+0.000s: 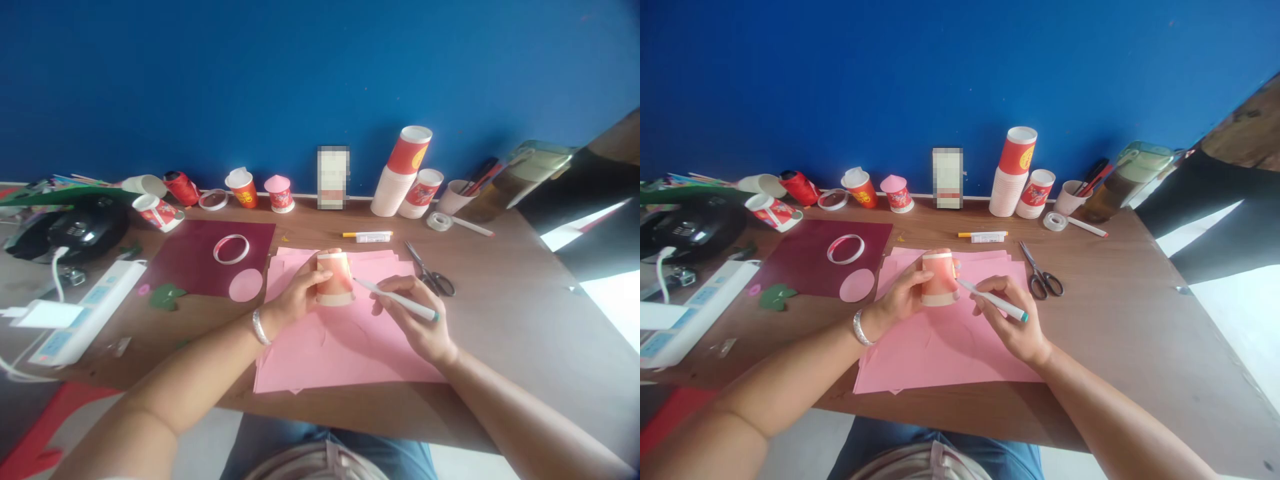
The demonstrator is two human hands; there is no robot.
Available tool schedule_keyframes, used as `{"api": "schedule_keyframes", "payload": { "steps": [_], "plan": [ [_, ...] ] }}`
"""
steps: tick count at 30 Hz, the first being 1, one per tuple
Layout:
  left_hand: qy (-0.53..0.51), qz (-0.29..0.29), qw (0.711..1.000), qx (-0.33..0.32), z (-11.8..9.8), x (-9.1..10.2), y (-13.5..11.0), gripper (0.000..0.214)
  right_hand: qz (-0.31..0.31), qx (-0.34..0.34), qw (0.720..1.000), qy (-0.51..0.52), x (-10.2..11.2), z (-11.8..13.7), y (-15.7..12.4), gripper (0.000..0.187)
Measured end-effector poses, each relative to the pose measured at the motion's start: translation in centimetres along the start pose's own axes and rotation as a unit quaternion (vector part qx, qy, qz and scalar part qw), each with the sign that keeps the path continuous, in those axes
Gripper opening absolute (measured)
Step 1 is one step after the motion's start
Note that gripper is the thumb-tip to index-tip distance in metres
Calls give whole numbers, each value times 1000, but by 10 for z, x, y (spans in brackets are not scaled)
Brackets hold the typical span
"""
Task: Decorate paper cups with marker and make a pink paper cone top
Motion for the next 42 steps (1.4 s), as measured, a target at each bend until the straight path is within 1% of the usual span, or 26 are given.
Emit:
{"api": "schedule_keyframes", "payload": {
  "steps": [3, 7, 10, 13, 17, 23, 26, 28, 30, 31, 33, 35, 37, 39, 42],
  "plan": [
    [-5, -6, 1000, 3, 0, 1, 0, 42, 3, 4, 1000, -7, 0, 2, 1, 7],
    [11, 5, 1000, 1, -6, -5, 0, 35, 25, 27, 999, 4, -4, 11, 1, 11],
    [30, -8, 1000, -3, -9, -7, -1, 33, 50, 43, 998, -25, -8, 18, 0, 16],
    [42, -17, 999, 6, -8, -6, -1, 32, 67, 62, 994, -61, -13, 22, -1, 17],
    [57, -18, 998, -6, -7, -4, -1, 37, 83, 96, 989, -75, -18, 27, -3, 23],
    [78, -18, 997, -9, -4, -1, -2, 44, 102, 106, 985, -85, -24, 25, -5, 28],
    [114, -27, 993, -9, -4, 1, -2, 47, 95, 117, 983, -106, -24, 24, -6, 31],
    [147, -36, 988, -21, -6, 3, -2, 52, 72, 119, 981, -133, -21, 21, -6, 33],
    [175, -42, 983, -37, -8, 4, -3, 56, 47, 94, 984, -143, -16, 15, -4, 31],
    [186, -43, 981, -42, -9, 5, -3, 58, 38, 69, 988, -131, -13, 10, -3, 27],
    [202, -43, 977, -46, -10, 6, -4, 61, 20, -2, 997, -76, -7, -5, 0, 18],
    [202, -43, 977, -44, -10, 8, -5, 63, -4, -63, 998, -11, -2, -18, 0, 12],
    [177, -43, 982, -44, -9, 9, -5, 61, -23, -81, 996, 18, 2, -22, -1, 10],
    [137, -39, 989, -42, -7, 9, -4, 59, -11, -49, 999, 3, 1, -14, 0, 9],
    [112, -35, 992, -39, -5, 7, -3, 57, 46, 50, 995, -70, -10, 9, 0, 18]
  ]
}}
Point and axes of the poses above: each hand's wrist, its own y-axis towards the middle knuckle, its own x-axis out of the back of the hand, z = x × y, the point moved 7 cm from there along y, towards the middle knuckle, and after that the axes turned 10 degrees about z, right-handed, at the moved point
